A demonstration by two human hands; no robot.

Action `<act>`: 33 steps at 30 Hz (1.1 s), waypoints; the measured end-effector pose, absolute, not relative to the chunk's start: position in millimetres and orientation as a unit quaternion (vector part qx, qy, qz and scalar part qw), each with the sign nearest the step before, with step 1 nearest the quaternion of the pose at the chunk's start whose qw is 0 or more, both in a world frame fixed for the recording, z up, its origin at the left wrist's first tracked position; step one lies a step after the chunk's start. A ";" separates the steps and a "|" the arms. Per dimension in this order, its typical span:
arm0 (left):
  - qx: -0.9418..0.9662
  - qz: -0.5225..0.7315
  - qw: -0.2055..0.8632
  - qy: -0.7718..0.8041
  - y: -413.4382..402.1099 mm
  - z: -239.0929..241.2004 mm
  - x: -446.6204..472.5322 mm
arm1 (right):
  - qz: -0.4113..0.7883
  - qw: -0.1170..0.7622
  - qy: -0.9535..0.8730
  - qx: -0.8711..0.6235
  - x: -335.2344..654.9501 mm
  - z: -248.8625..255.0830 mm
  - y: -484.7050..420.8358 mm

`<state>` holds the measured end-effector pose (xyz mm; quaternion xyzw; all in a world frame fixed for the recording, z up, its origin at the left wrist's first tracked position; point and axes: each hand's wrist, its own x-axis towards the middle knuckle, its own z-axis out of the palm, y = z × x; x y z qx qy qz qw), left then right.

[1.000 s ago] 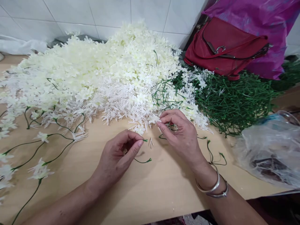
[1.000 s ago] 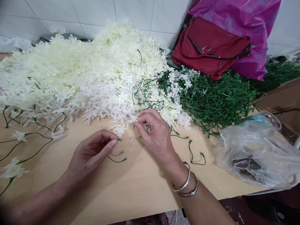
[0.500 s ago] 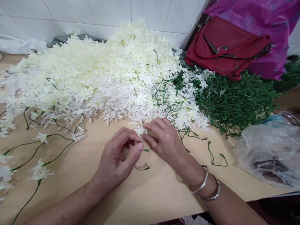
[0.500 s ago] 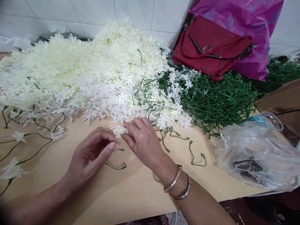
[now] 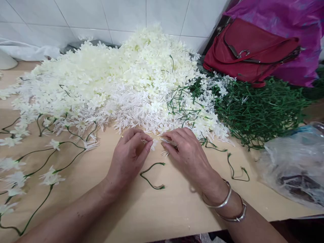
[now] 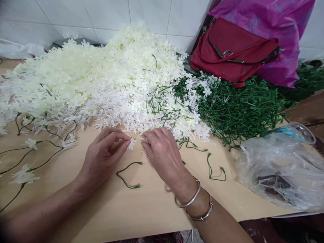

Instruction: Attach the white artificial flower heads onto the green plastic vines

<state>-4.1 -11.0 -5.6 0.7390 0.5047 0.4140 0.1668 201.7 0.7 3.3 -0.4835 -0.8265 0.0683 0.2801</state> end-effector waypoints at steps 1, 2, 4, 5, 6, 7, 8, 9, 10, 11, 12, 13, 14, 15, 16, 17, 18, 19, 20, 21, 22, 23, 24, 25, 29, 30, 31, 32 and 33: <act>0.718 0.436 0.183 0.510 -12.2 -2.7 -4.2 | 0.062 0.269 -0.828 -0.487 202.1 4.4 0.6; 0.691 0.462 0.208 0.516 -13.2 0.2 -4.5 | 0.057 0.259 -0.831 -0.489 202.6 5.0 0.7; 0.622 0.511 0.279 0.524 -14.2 5.6 -5.0 | 0.051 0.245 -0.838 -0.485 203.4 5.1 1.6; 0.585 0.529 0.316 0.528 -14.1 7.8 -5.2 | 0.050 0.244 -0.840 -0.482 203.6 4.8 2.0; 0.552 0.540 0.351 0.531 -13.7 9.4 -5.4 | 0.052 0.253 -0.839 -0.479 203.4 4.6 2.4; 0.526 0.543 0.380 0.533 -13.1 10.6 -5.6 | 0.059 0.270 -0.836 -0.475 202.8 4.5 2.4; 0.510 0.541 0.405 0.531 -12.4 11.3 -5.7 | 0.074 0.299 -0.829 -0.468 201.7 4.7 2.0; 0.501 0.537 0.426 0.528 -11.7 11.7 -5.7 | 0.096 0.336 -0.816 -0.460 200.1 5.3 1.3; 0.495 0.532 0.444 0.524 -11.2 11.9 -5.6 | 0.125 0.376 -0.800 -0.451 198.2 6.2 0.1; 0.492 0.527 0.459 0.519 -10.8 11.9 -5.4 | 0.155 0.413 -0.781 -0.442 195.9 7.4 -1.3; 0.490 0.524 0.470 0.515 -10.6 11.8 -5.1 | 0.182 0.444 -0.762 -0.435 193.6 8.6 -2.9; 0.489 0.522 0.477 0.510 -10.6 11.6 -4.7 | 0.205 0.465 -0.746 -0.431 191.3 9.8 -4.4; 0.491 0.521 0.482 0.505 -10.7 11.2 -4.3 | 0.224 0.477 -0.734 -0.428 189.2 10.8 -5.7; 0.493 0.522 0.485 0.499 -10.8 10.8 -3.8 | 0.239 0.482 -0.726 -0.427 187.5 11.7 -6.8; 0.495 0.524 0.488 0.492 -11.0 10.2 -3.2 | 0.252 0.484 -0.721 -0.427 186.1 12.4 -7.7; 0.497 0.526 0.490 0.486 -11.0 9.7 -2.7 | 0.263 0.485 -0.717 -0.427 185.0 13.0 -8.3; 0.498 0.527 0.492 0.481 -11.1 9.1 -2.2 | 0.271 0.486 -0.713 -0.427 184.4 13.5 -8.8; 0.500 0.528 0.494 0.477 -11.2 8.6 -1.8 | 0.275 0.488 -0.710 -0.427 183.9 13.9 -9.2; 0.501 0.528 0.495 0.474 -11.4 8.1 -1.4 | 0.273 0.490 -0.709 -0.428 183.6 14.4 -9.5; 0.502 0.527 0.497 0.472 -11.7 7.8 -1.1 | 0.269 0.491 -0.708 -0.431 183.3 14.8 -9.8; 0.503 0.524 0.500 0.470 -12.1 7.4 -1.0 | 0.265 0.491 -0.707 -0.435 182.9 15.3 -10.2; 0.506 0.519 0.506 0.467 -12.6 7.1 -0.9 | 0.262 0.490 -0.704 -0.441 182.3 15.6 -10.6; 0.509 0.513 0.512 0.464 -13.3 6.6 -0.9 | 0.260 0.491 -0.701 -0.448 181.6 15.9 -11.0; 0.514 0.506 0.518 0.461 -14.0 6.1 -0.9 | 0.256 0.492 -0.697 -0.454 180.7 15.9 -11.4; 0.520 0.485 0.528 0.465 -15.7 3.1 -0.8 | 0.248 0.499 -0.687 -0.466 177.3 14.5 -13.6; 0.516 0.484 0.529 0.469 -15.7 2.5 -0.8 | 0.258 0.499 -0.682 -0.469 176.6 13.8 -14.2; 0.511 0.485 0.529 0.473 -15.5 2.3 -0.9 | 0.272 0.499 -0.673 -0.472 176.0 13.1 -14.7; 0.506 0.489 0.529 0.475 -15.2 2.3 -1.0 | 0.284 0.502 -0.664 -0.477 175.6 12.5 -15.2; 0.502 0.494 0.527 0.476 -14.8 2.6 -1.1 | 0.290 0.505 -0.655 -0.481 175.2 12.1 -15.5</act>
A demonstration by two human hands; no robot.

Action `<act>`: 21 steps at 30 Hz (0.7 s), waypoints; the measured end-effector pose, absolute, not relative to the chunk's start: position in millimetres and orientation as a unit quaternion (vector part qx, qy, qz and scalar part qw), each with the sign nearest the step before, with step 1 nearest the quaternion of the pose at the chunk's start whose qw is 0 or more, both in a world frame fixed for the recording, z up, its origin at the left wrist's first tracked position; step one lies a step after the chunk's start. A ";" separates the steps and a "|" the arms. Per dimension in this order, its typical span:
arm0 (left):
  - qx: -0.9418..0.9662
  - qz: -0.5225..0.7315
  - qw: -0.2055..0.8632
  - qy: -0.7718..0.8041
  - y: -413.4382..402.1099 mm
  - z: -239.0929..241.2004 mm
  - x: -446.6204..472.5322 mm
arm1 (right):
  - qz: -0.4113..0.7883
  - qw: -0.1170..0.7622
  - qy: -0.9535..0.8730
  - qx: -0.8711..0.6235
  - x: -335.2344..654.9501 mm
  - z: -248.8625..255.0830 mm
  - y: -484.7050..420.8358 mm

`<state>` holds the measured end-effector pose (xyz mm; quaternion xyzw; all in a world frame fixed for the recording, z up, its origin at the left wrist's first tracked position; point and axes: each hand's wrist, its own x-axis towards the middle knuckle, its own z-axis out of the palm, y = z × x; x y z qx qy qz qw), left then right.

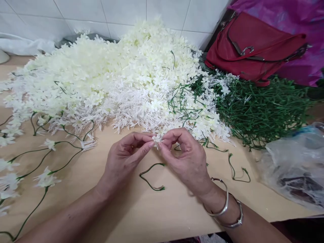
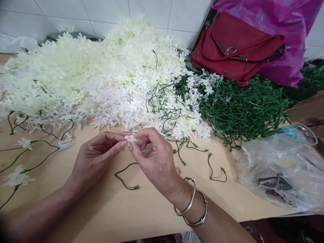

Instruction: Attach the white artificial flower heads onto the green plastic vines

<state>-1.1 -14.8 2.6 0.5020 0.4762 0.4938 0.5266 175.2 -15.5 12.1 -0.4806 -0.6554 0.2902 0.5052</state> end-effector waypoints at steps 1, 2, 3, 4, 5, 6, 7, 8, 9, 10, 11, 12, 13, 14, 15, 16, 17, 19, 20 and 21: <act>0.499 0.499 0.524 0.477 -14.3 3.2 -1.2 | 0.290 0.510 -0.651 -0.482 175.0 12.0 -15.6; 0.497 0.503 0.521 0.478 -13.8 4.0 -1.3 | 0.285 0.514 -0.650 -0.481 174.9 12.3 -15.6; 0.496 0.507 0.518 0.477 -13.4 5.0 -1.2 | 0.277 0.516 -0.653 -0.479 174.9 12.9 -15.5; 0.496 0.510 0.517 0.476 -13.1 6.0 -1.1 | 0.270 0.515 -0.659 -0.477 174.9 13.8 -15.3; 0.496 0.511 0.519 0.473 -12.8 7.0 -1.0 | 0.264 0.512 -0.665 -0.475 174.9 14.8 -15.1; 0.498 0.510 0.524 0.467 -12.6 7.9 -0.9 | 0.261 0.509 -0.670 -0.473 174.9 15.7 -15.0; 0.500 0.509 0.529 0.460 -12.5 8.6 -0.8 | 0.259 0.503 -0.677 -0.470 174.7 16.5 -15.0; 0.503 0.506 0.535 0.453 -12.3 9.0 -1.0 | 0.261 0.496 -0.686 -0.464 174.4 17.0 -15.0; 0.505 0.503 0.537 0.451 -12.0 9.1 -1.4 | 0.265 0.486 -0.696 -0.458 174.0 17.1 -15.0; 0.506 0.504 0.534 0.453 -11.5 9.0 -2.2 | 0.270 0.477 -0.706 -0.449 173.6 16.9 -15.0; 0.504 0.508 0.526 0.459 -10.9 8.6 -3.2 | 0.276 0.467 -0.715 -0.440 173.3 16.5 -14.9; 0.500 0.515 0.516 0.468 -10.1 8.2 -4.3 | 0.281 0.458 -0.723 -0.433 173.3 15.9 -14.8; 0.494 0.521 0.506 0.478 -9.2 7.7 -5.5 | 0.284 0.452 -0.728 -0.430 173.5 15.3 -14.6; 0.488 0.526 0.499 0.486 -8.4 7.4 -6.4 | 0.287 0.450 -0.728 -0.430 174.0 14.8 -14.3; 0.483 0.529 0.495 0.492 -7.7 7.2 -7.1 | 0.290 0.450 -0.725 -0.434 174.9 14.6 -14.1; 0.480 0.530 0.494 0.496 -7.2 7.3 -7.4 | 0.295 0.452 -0.719 -0.439 175.9 14.7 -14.1; 0.479 0.528 0.494 0.497 -7.1 7.7 -7.3 | 0.301 0.458 -0.709 -0.444 177.0 15.0 -14.1; 0.482 0.524 0.493 0.499 -7.7 8.8 -6.5 | 0.317 0.483 -0.683 -0.447 178.4 15.9 -14.7; 0.486 0.521 0.493 0.500 -8.4 9.4 -6.0 | 0.326 0.496 -0.669 -0.447 178.4 16.4 -15.1; 0.490 0.515 0.493 0.501 -9.2 10.0 -5.6 | 0.335 0.507 -0.657 -0.447 178.0 16.8 -15.6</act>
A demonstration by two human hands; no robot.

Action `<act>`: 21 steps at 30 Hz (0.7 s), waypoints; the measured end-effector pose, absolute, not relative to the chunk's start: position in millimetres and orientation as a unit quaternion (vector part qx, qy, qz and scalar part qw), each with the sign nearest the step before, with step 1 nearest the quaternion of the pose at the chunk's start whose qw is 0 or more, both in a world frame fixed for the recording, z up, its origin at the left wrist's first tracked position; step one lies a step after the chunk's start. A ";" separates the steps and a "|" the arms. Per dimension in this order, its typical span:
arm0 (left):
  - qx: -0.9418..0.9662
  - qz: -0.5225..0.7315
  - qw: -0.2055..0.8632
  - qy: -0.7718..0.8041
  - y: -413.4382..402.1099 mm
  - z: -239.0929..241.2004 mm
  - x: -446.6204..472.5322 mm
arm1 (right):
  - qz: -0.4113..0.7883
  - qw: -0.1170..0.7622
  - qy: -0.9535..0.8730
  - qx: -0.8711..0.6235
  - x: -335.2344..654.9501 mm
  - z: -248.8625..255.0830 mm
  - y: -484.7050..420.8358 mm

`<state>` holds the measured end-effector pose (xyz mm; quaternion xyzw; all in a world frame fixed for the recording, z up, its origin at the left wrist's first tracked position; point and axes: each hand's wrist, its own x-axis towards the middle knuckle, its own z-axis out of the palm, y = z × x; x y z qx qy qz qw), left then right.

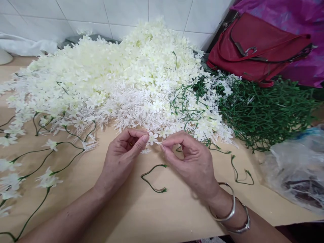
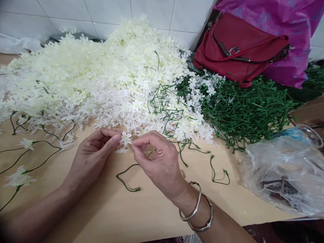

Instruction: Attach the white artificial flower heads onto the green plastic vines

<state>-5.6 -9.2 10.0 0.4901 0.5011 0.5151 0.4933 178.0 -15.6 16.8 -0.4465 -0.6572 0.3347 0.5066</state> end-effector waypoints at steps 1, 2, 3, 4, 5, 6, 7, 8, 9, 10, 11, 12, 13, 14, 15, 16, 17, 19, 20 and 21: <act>0.494 0.510 0.493 0.503 -9.9 10.4 -5.2 | 0.340 0.513 -0.648 -0.448 177.1 17.1 -15.9; 0.498 0.505 0.493 0.504 -10.6 10.6 -4.9 | 0.343 0.514 -0.644 -0.451 176.0 17.4 -16.2; 0.500 0.504 0.494 0.502 -11.0 10.6 -4.7 | 0.341 0.511 -0.643 -0.457 174.7 17.6 -16.2; 0.502 0.504 0.496 0.498 -11.3 10.5 -4.4 | 0.335 0.508 -0.645 -0.463 173.5 17.9 -16.1; 0.502 0.505 0.501 0.492 -11.4 10.3 -4.0 | 0.323 0.504 -0.649 -0.469 172.4 18.3 -15.9; 0.502 0.506 0.508 0.484 -11.5 9.9 -3.4 | 0.309 0.502 -0.655 -0.473 171.6 18.7 -15.6; 0.503 0.506 0.515 0.475 -11.7 9.4 -2.8 | 0.294 0.501 -0.661 -0.475 171.0 19.0 -15.4; 0.504 0.506 0.521 0.467 -12.0 8.9 -2.2 | 0.280 0.501 -0.668 -0.474 170.6 19.2 -15.2; 0.506 0.505 0.523 0.463 -12.6 8.2 -1.7 | 0.270 0.500 -0.673 -0.473 170.2 19.2 -15.2; 0.511 0.505 0.520 0.461 -13.5 7.5 -1.4 | 0.266 0.501 -0.675 -0.473 169.8 19.1 -15.5; 0.521 0.507 0.510 0.460 -14.7 6.8 -1.2 | 0.272 0.503 -0.669 -0.475 169.4 18.7 -15.9; 0.537 0.509 0.491 0.459 -16.0 6.1 -1.3 | 0.287 0.505 -0.657 -0.481 169.0 18.2 -16.6; 0.558 0.509 0.468 0.459 -17.3 5.5 -1.6 | 0.309 0.507 -0.640 -0.487 168.5 17.7 -17.3; 0.583 0.508 0.440 0.457 -18.5 5.2 -2.0 | 0.331 0.509 -0.623 -0.493 168.2 17.1 -18.1; 0.607 0.505 0.412 0.456 -19.6 5.1 -2.4 | 0.351 0.509 -0.609 -0.497 167.9 16.6 -18.8; 0.628 0.500 0.385 0.456 -20.4 5.2 -2.8 | 0.365 0.508 -0.600 -0.498 167.9 16.2 -19.3; 0.646 0.494 0.362 0.456 -21.0 5.6 -3.1 | 0.372 0.507 -0.597 -0.498 168.0 16.0 -19.6; 0.671 0.486 0.325 0.455 -21.4 6.9 -3.1 | 0.373 0.506 -0.598 -0.497 168.9 15.5 -19.7; 0.680 0.482 0.313 0.455 -21.5 7.6 -2.9 | 0.374 0.504 -0.600 -0.497 169.6 15.3 -19.5; 0.685 0.479 0.307 0.454 -21.4 8.4 -2.5 | 0.374 0.501 -0.602 -0.495 170.5 15.1 -19.2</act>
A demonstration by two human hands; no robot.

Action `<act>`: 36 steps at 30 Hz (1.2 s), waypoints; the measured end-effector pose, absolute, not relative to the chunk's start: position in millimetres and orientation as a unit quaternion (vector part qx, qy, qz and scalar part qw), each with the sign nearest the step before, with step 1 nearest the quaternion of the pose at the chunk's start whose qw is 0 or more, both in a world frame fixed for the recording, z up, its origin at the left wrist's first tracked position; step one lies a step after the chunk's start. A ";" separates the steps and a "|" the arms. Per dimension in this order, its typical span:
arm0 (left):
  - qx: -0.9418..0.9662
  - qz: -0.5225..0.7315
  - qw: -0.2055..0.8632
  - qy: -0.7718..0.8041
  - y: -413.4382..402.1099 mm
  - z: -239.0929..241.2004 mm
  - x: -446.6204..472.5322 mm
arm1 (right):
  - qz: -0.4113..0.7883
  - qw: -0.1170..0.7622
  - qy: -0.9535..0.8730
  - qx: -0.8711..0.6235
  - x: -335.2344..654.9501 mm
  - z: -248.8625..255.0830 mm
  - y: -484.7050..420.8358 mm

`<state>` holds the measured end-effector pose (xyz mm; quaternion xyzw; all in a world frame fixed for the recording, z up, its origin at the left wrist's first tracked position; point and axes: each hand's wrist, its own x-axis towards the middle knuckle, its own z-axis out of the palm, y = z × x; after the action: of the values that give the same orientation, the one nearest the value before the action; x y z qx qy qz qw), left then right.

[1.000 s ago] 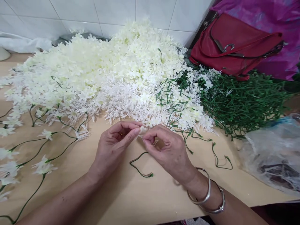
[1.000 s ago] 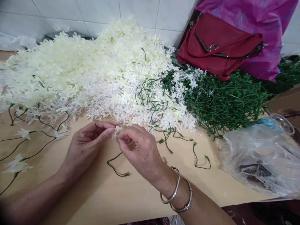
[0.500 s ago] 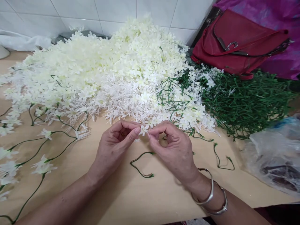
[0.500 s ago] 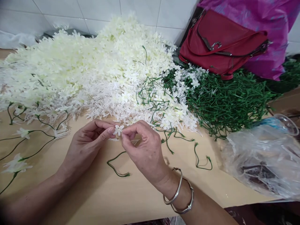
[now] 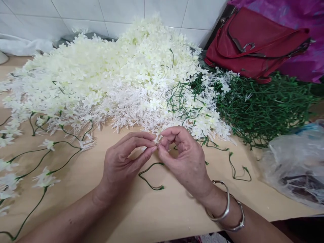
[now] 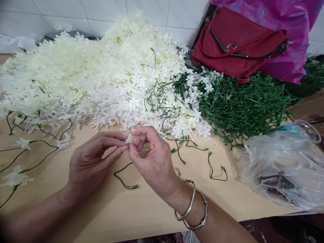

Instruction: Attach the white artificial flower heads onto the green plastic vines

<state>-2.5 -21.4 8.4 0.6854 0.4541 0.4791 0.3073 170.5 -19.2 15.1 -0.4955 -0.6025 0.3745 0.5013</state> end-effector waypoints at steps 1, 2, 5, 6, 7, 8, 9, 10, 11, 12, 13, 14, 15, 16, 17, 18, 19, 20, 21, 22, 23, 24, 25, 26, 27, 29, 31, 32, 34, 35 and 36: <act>0.684 0.479 0.310 0.454 -21.2 9.1 -2.0 | 0.376 0.497 -0.606 -0.493 171.4 15.0 -18.7; 0.677 0.482 0.322 0.455 -21.0 9.7 -1.4 | 0.378 0.493 -0.612 -0.490 172.4 15.1 -18.2; 0.636 0.494 0.386 0.450 -20.0 11.0 -0.3 | 0.370 0.483 -0.640 -0.470 175.5 16.3 -16.7; 0.625 0.499 0.403 0.445 -19.7 11.2 -0.3 | 0.363 0.481 -0.652 -0.460 176.4 17.1 -16.1; 0.618 0.501 0.416 0.441 -19.4 11.3 -0.5 | 0.355 0.479 -0.664 -0.451 177.3 17.9 -15.7; 0.614 0.503 0.423 0.437 -19.2 11.3 -0.8 | 0.347 0.479 -0.674 -0.442 178.0 18.7 -15.2; 0.613 0.504 0.428 0.433 -19.1 11.2 -1.2 | 0.340 0.480 -0.682 -0.435 178.7 19.5 -14.9; 0.613 0.503 0.432 0.430 -19.2 11.1 -1.6 | 0.334 0.480 -0.686 -0.432 179.2 20.2 -14.6; 0.611 0.502 0.439 0.426 -19.4 11.0 -1.9 | 0.331 0.481 -0.688 -0.432 179.8 20.6 -14.4; 0.606 0.502 0.450 0.423 -19.8 10.9 -2.0 | 0.330 0.483 -0.686 -0.434 180.2 20.9 -14.4; 0.594 0.506 0.466 0.417 -20.2 10.9 -1.9 | 0.331 0.487 -0.680 -0.436 180.7 20.9 -14.4; 0.579 0.512 0.483 0.412 -20.7 11.1 -1.7 | 0.336 0.493 -0.672 -0.438 181.1 20.7 -14.5; 0.562 0.520 0.498 0.408 -21.1 11.3 -1.5 | 0.342 0.499 -0.663 -0.441 181.4 20.4 -14.7; 0.545 0.527 0.510 0.407 -21.4 11.7 -1.1 | 0.349 0.504 -0.654 -0.443 181.7 19.9 -14.9; 0.531 0.532 0.517 0.409 -21.6 12.2 -0.8 | 0.356 0.508 -0.645 -0.446 181.8 19.4 -15.1; 0.522 0.533 0.521 0.414 -21.5 12.7 -0.5 | 0.363 0.510 -0.638 -0.449 181.7 18.8 -15.2; 0.518 0.530 0.523 0.420 -21.3 13.0 -0.2 | 0.368 0.512 -0.632 -0.450 181.4 18.3 -15.5; 0.516 0.527 0.525 0.425 -20.9 13.1 0.1 | 0.372 0.515 -0.628 -0.450 180.9 18.0 -15.7; 0.515 0.524 0.527 0.427 -20.4 12.9 0.3 | 0.374 0.519 -0.624 -0.449 180.2 17.7 -15.9; 0.515 0.520 0.529 0.429 -19.9 12.4 0.4 | 0.377 0.521 -0.621 -0.449 179.5 17.7 -16.1; 0.515 0.518 0.531 0.430 -19.5 11.5 0.4 | 0.380 0.521 -0.618 -0.449 178.9 17.8 -16.2; 0.514 0.517 0.532 0.431 -19.3 10.2 0.1 | 0.381 0.518 -0.620 -0.449 178.5 18.0 -16.2; 0.514 0.515 0.533 0.433 -19.3 8.8 -0.3 | 0.380 0.512 -0.627 -0.448 178.5 18.4 -16.1; 0.515 0.511 0.532 0.437 -19.6 7.3 -0.9 | 0.378 0.503 -0.639 -0.443 178.8 18.9 -15.8; 0.519 0.506 0.528 0.442 -20.2 5.9 -1.5 | 0.372 0.494 -0.654 -0.436 179.6 19.4 -15.3; 0.536 0.492 0.511 0.458 -21.6 4.4 -2.3 | 0.355 0.476 -0.686 -0.420 182.3 20.3 -14.0; 0.553 0.481 0.493 0.469 -22.7 5.0 -2.2 | 0.340 0.470 -0.700 -0.416 186.4 20.9 -12.3; 0.560 0.482 0.482 0.471 -22.9 5.8 -2.0 | 0.331 0.472 -0.701 -0.420 188.7 21.1 -11.3; 0.588 0.484 0.442 0.473 -22.5 7.2 -2.1 | 0.305 0.483 -0.698 -0.433 193.5 21.3 -8.9; 0.617 0.479 0.407 0.474 -22.0 7.3 -2.6 | 0.289 0.490 -0.695 -0.440 195.8 21.4 -7.6; 0.656 0.465 0.365 0.469 -21.4 6.9 -3.7 | 0.278 0.495 -0.691 -0.447 198.0 21.3 -6.2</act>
<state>-3.7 -21.4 6.9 0.6560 0.4688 0.4651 0.3655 198.0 -6.2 21.3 -0.4466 -0.6914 0.2778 0.4952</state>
